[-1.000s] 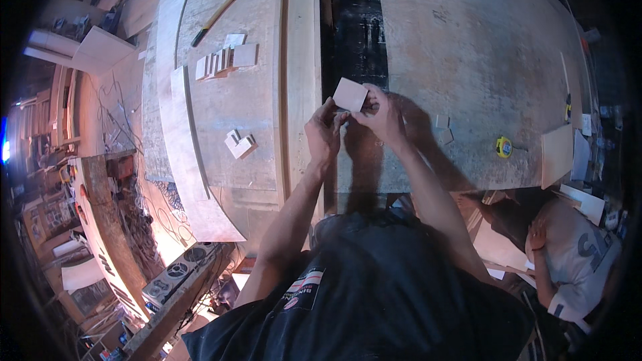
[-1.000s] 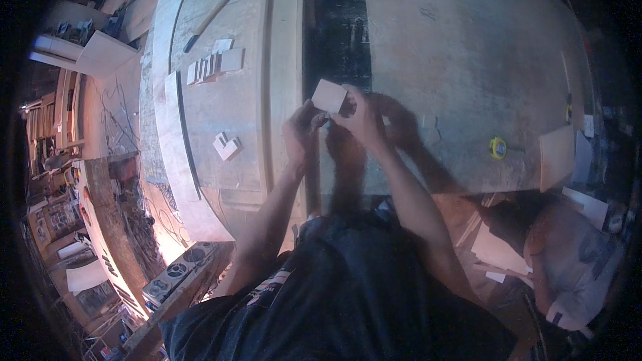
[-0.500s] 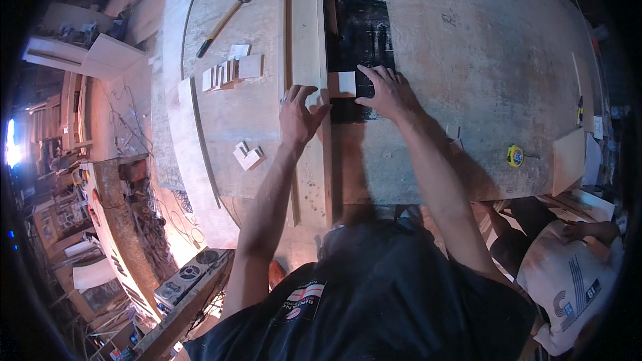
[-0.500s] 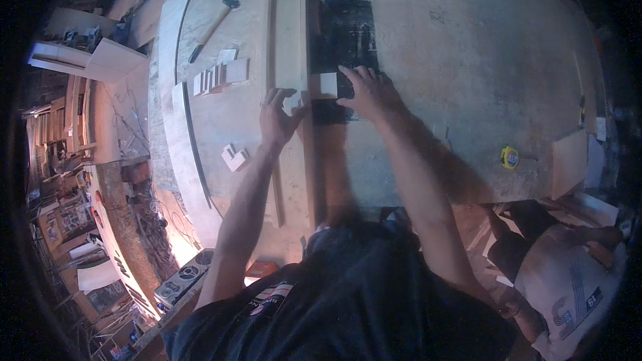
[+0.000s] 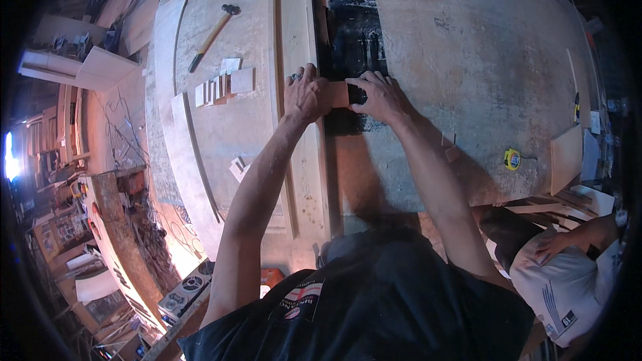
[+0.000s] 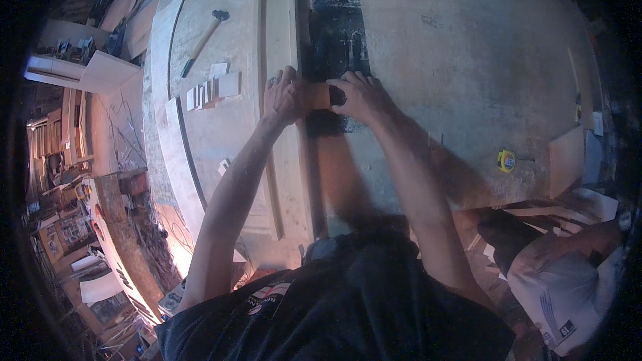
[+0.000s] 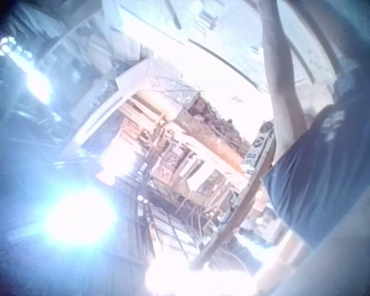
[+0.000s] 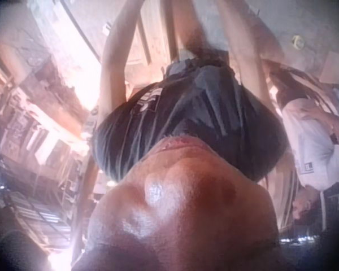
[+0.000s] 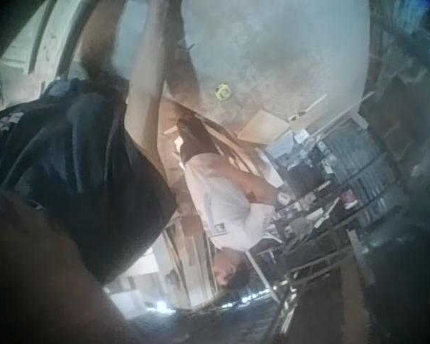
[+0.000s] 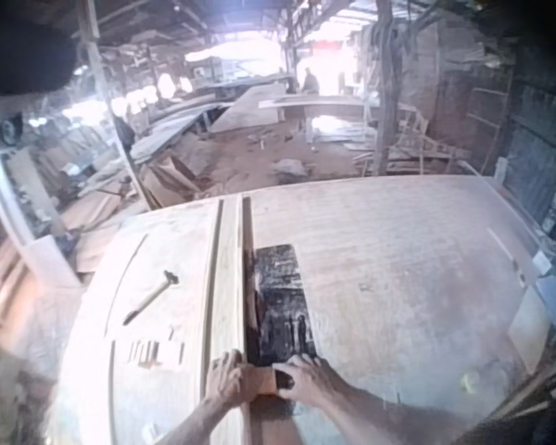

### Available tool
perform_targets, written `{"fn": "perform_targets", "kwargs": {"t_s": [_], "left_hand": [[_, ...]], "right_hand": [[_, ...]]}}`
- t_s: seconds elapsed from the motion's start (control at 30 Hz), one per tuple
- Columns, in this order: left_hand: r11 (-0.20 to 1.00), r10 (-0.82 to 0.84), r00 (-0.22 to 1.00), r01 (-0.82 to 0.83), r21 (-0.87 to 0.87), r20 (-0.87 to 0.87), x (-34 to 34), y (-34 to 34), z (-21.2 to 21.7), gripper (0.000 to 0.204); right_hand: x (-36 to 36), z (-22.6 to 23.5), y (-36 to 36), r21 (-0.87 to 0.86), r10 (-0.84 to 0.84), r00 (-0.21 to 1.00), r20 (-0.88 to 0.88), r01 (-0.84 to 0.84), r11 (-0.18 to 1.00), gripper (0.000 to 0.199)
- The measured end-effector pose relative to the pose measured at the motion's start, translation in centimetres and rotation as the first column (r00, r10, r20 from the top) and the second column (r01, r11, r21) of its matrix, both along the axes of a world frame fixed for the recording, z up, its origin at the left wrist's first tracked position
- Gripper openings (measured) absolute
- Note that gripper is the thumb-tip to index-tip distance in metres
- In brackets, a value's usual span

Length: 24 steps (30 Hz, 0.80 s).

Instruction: The person repeatedly picks up small wooden blocks and places them into a narrow slot on a wooden board. The person handles the blocks one at a time, aligning and inserting them into the slot.

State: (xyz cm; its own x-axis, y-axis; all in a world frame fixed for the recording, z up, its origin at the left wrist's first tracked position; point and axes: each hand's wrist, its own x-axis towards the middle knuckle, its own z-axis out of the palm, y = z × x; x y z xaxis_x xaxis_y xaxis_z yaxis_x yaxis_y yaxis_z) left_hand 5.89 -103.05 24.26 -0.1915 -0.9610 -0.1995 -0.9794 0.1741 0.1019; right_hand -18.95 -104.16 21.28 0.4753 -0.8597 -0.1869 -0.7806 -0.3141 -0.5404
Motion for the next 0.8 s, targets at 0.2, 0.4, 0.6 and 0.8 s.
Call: {"fn": "perform_targets", "kwargs": {"t_s": [0.2,0.4,0.6,0.8], "left_hand": [[0.999,0.004,0.994,-0.008,0.04,0.11,-0.5,-1.5,0.8,0.057],[0.999,-0.005,0.999,0.007,-0.043,0.053,0.0,-4.3,1.8,0.044],[0.997,0.056,0.993,-0.062,0.051,0.107,0.0,-8.0,1.5,0.077],[0.997,0.072,0.992,-0.074,0.02,0.107,0.1,-10.2,1.7,0.074]], "right_hand": [[0.3,-0.8,-1.8,-0.014,0.024,0.999,0.022,-0.024,1.0,0.078],[0.8,-1.9,-5.0,-0.033,0.0,0.998,0.06,0.002,0.999,0.078],[1.1,-2.7,-8.1,-0.144,-0.006,0.987,0.161,0.03,0.989,0.077],[1.2,-1.4,-9.9,-0.128,-0.019,0.995,0.093,0.031,0.991,0.077]]}}
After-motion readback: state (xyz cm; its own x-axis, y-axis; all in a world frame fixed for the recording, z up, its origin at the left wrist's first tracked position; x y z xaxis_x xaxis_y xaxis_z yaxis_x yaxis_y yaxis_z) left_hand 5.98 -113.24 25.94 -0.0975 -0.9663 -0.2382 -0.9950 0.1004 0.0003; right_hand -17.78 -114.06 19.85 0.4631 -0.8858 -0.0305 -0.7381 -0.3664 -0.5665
